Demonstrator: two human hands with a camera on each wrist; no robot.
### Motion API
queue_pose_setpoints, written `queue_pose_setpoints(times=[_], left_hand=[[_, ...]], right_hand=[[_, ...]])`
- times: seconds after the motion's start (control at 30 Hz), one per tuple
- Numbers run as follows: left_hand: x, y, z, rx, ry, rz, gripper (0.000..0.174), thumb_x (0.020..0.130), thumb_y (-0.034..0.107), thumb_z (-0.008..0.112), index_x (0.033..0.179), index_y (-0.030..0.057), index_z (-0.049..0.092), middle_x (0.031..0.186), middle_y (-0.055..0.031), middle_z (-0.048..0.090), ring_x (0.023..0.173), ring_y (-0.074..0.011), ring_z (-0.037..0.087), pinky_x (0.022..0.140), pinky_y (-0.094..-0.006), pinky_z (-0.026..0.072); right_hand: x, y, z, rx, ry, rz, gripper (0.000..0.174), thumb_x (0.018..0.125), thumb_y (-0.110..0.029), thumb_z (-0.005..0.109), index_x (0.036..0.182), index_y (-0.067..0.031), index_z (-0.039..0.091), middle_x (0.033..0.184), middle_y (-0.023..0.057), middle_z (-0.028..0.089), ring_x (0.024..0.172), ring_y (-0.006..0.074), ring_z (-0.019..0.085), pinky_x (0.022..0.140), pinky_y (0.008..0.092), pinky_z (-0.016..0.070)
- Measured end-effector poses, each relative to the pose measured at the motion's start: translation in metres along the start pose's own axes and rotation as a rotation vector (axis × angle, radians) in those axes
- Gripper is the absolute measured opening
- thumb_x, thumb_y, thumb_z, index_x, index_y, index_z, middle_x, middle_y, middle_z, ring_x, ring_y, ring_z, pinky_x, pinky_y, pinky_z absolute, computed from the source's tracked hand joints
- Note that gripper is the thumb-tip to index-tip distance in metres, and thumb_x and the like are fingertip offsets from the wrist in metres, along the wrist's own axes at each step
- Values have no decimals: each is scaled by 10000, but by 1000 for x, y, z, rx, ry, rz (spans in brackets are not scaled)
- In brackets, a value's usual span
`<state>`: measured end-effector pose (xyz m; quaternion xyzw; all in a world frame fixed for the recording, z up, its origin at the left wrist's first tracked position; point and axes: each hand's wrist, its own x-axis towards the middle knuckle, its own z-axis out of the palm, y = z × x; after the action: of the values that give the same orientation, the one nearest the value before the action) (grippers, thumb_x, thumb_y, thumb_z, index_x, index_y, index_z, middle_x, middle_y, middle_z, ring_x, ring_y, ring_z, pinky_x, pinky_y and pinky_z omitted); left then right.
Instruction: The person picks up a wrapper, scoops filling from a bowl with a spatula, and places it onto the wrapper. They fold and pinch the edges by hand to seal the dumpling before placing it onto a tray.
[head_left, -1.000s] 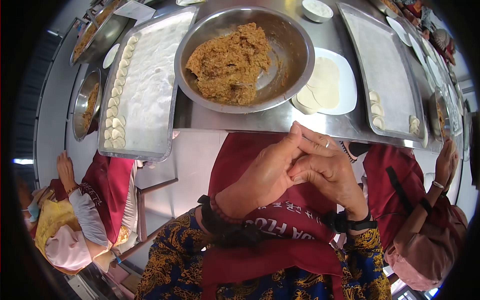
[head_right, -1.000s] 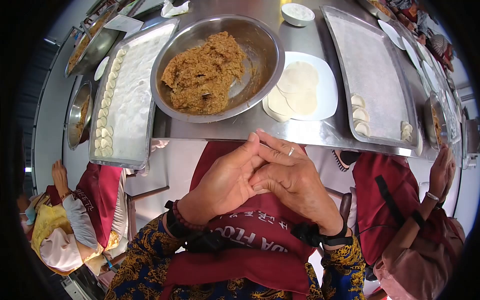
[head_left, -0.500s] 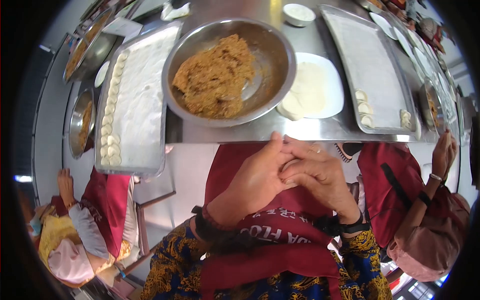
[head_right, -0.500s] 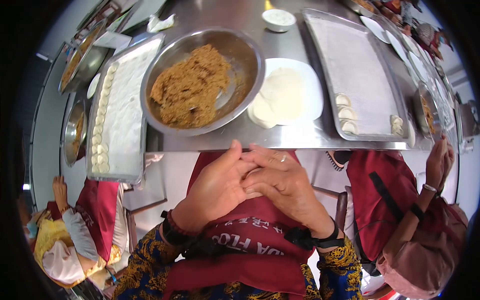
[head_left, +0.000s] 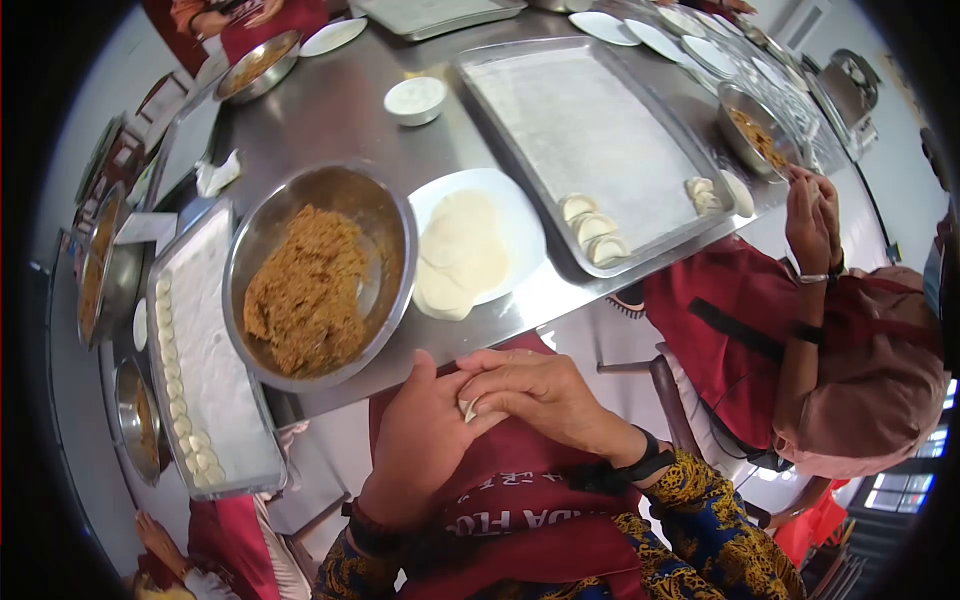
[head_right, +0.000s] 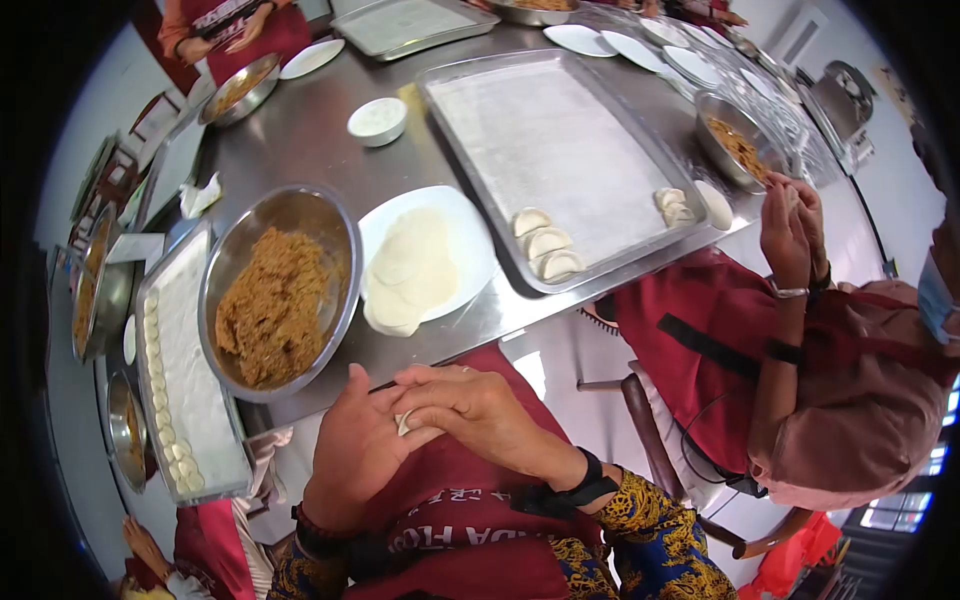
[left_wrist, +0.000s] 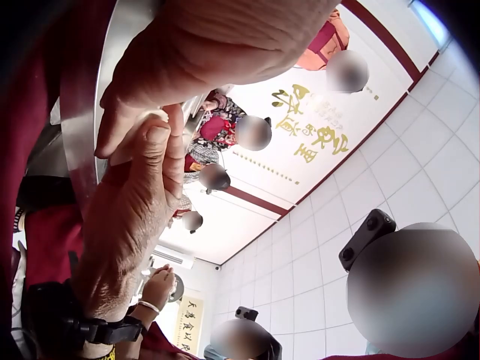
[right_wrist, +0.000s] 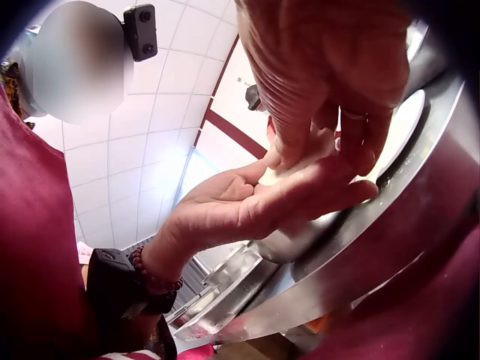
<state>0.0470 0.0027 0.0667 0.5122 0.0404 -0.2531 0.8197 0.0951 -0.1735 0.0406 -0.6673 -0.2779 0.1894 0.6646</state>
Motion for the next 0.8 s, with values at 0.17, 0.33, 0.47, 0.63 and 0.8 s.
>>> queue_pose_setpoints(times=[0.17,0.33,0.47,0.63,0.8], left_hand=[[11,1,2,-745,24,-105,698,1062,459,167,1392,-144,288,1448,-274,366,1368,-362,363,1160,-473,298],[14,-2,2,-615,127,-209,736,1027,533,303,1348,-124,385,1397,-275,435,1281,-488,446,1108,-575,335],[5,-4,-15,-518,95,-315,674,1064,428,193,1446,-127,208,1503,-274,294,1336,-521,355,1133,-569,308],[-14,-13,-46,-483,116,-391,615,1053,388,274,1406,-115,292,1480,-310,321,1301,-566,373,1107,-613,322],[-35,-20,-69,-464,144,-435,593,1043,421,325,1365,-66,428,1439,-325,388,1262,-577,417,1068,-642,356]], right_hand=[[-3,-2,-6,200,78,127,132,889,-3,649,1006,9,709,1129,151,679,1115,180,616,899,285,506],[-6,-2,-21,323,126,289,129,887,32,630,983,24,717,1152,149,666,1066,191,645,901,276,531],[-14,-23,-52,387,235,345,147,933,1,595,1029,37,701,1192,156,644,983,173,661,828,263,557],[-27,-91,-106,100,441,323,123,900,30,606,973,70,696,1126,185,663,920,194,685,780,285,576],[-21,-163,-134,-123,709,194,77,824,-8,669,856,58,693,1063,204,684,809,213,700,716,291,579]])
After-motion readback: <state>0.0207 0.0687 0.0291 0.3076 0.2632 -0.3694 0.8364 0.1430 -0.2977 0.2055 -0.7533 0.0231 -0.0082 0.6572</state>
